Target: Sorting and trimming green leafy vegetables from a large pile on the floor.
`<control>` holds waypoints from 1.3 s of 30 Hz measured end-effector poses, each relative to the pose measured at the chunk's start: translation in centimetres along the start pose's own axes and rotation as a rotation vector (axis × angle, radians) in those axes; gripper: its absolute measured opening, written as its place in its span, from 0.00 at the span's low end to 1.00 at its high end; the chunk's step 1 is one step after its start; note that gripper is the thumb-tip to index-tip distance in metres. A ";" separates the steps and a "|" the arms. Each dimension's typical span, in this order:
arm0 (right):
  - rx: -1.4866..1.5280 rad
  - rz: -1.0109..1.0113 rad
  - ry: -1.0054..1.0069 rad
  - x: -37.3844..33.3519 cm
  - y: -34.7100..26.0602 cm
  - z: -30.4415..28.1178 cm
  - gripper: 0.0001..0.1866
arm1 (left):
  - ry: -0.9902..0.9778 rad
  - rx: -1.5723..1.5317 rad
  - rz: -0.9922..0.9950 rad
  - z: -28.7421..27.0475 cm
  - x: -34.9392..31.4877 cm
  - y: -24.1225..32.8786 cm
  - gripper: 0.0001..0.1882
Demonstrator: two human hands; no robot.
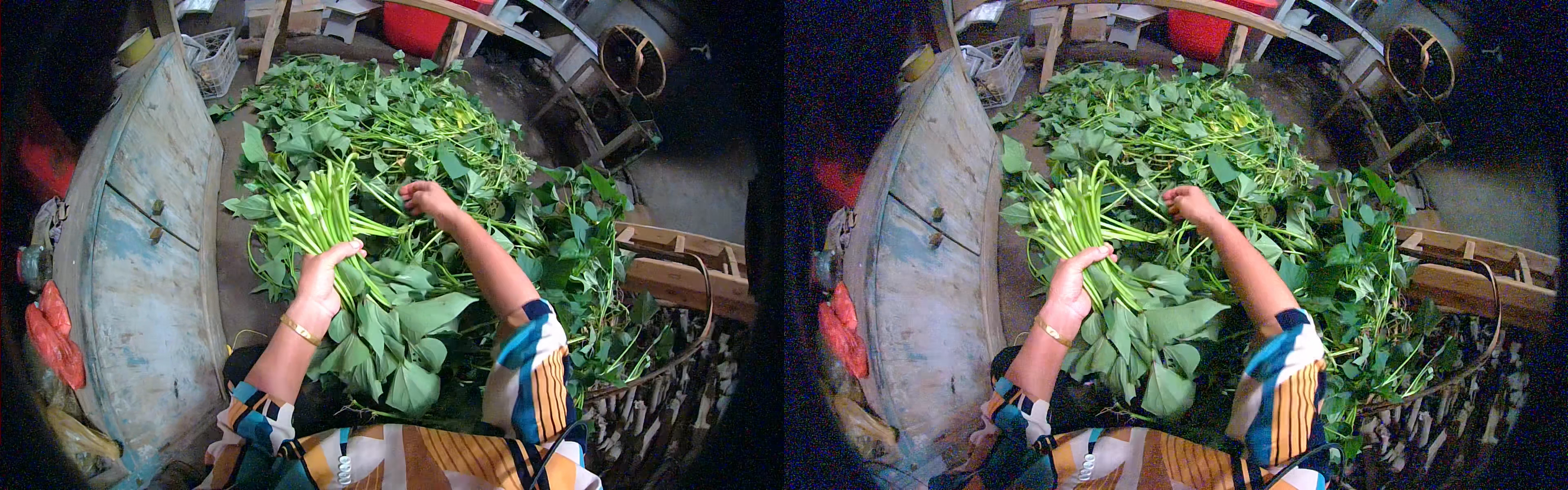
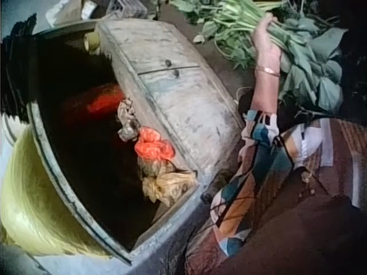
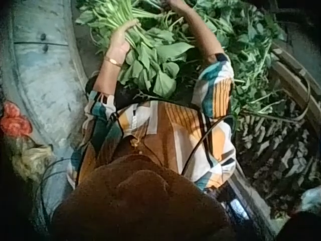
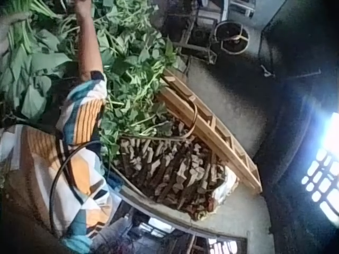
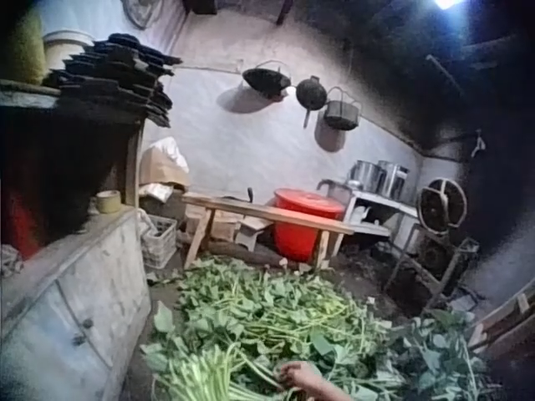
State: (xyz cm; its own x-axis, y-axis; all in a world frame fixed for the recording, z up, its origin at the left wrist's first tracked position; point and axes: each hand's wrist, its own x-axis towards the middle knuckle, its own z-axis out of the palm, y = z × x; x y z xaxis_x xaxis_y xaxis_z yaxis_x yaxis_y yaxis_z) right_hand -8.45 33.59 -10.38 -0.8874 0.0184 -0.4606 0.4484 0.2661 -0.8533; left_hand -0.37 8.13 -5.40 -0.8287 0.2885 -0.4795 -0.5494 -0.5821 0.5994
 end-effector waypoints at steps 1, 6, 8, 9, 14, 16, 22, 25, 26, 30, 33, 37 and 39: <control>0.006 0.075 0.024 1.1 0.1 -0.8 0.18 | -0.013 0.017 0.027 0.0 0.1 -0.3 0.08; -0.291 0.063 0.288 4.3 2.8 -2.8 0.21 | -0.041 0.088 0.040 -0.3 0.3 -0.6 0.09; -0.670 -0.364 0.513 4.9 4.5 -2.9 0.19 | -0.043 0.099 0.047 0.0 0.3 -0.6 0.09; -0.851 -0.469 0.515 4.5 4.0 -1.8 0.15 | -0.028 0.106 0.091 -0.2 0.2 -0.3 0.10; -1.115 -0.445 0.142 3.0 2.9 -0.2 0.11 | -0.026 0.137 0.143 0.1 0.0 -0.2 0.11; -1.176 -0.276 -0.006 3.8 2.6 -0.2 0.10 | -0.044 0.154 0.137 0.3 -0.1 -0.3 0.11; -1.183 -0.328 -0.246 4.9 2.2 -0.8 0.12 | -0.095 0.075 0.023 0.0 0.3 0.3 0.11; -1.155 -0.319 -0.019 4.6 2.5 -0.3 0.14 | -0.145 0.023 -0.053 0.1 0.0 0.7 0.10; -1.152 -0.319 -0.019 4.6 2.4 0.0 0.14 | -0.179 0.041 -0.020 0.2 -0.2 0.8 0.10; -0.632 -0.021 0.538 5.5 2.8 -0.2 0.14 | -0.192 0.159 0.080 1.3 -1.6 0.9 0.11; -0.450 0.059 0.741 7.3 4.1 -0.1 0.11 | -0.171 0.168 0.074 1.2 -1.6 0.8 0.12; -0.484 0.193 1.137 6.8 4.0 0.9 0.09 | -0.125 0.173 0.107 0.5 -1.2 0.8 0.12; -0.520 -0.004 0.961 5.8 4.0 -1.0 0.08 | -0.115 0.194 0.146 0.5 -1.3 1.3 0.12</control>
State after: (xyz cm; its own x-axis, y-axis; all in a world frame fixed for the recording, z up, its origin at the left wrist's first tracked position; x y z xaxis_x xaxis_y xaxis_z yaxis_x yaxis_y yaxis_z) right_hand -11.91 35.71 -16.19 -0.7029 0.7015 0.1177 0.5463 0.6383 -0.5423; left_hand -0.03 7.39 -3.67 -0.9014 0.3032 -0.3090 -0.4236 -0.4707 0.7739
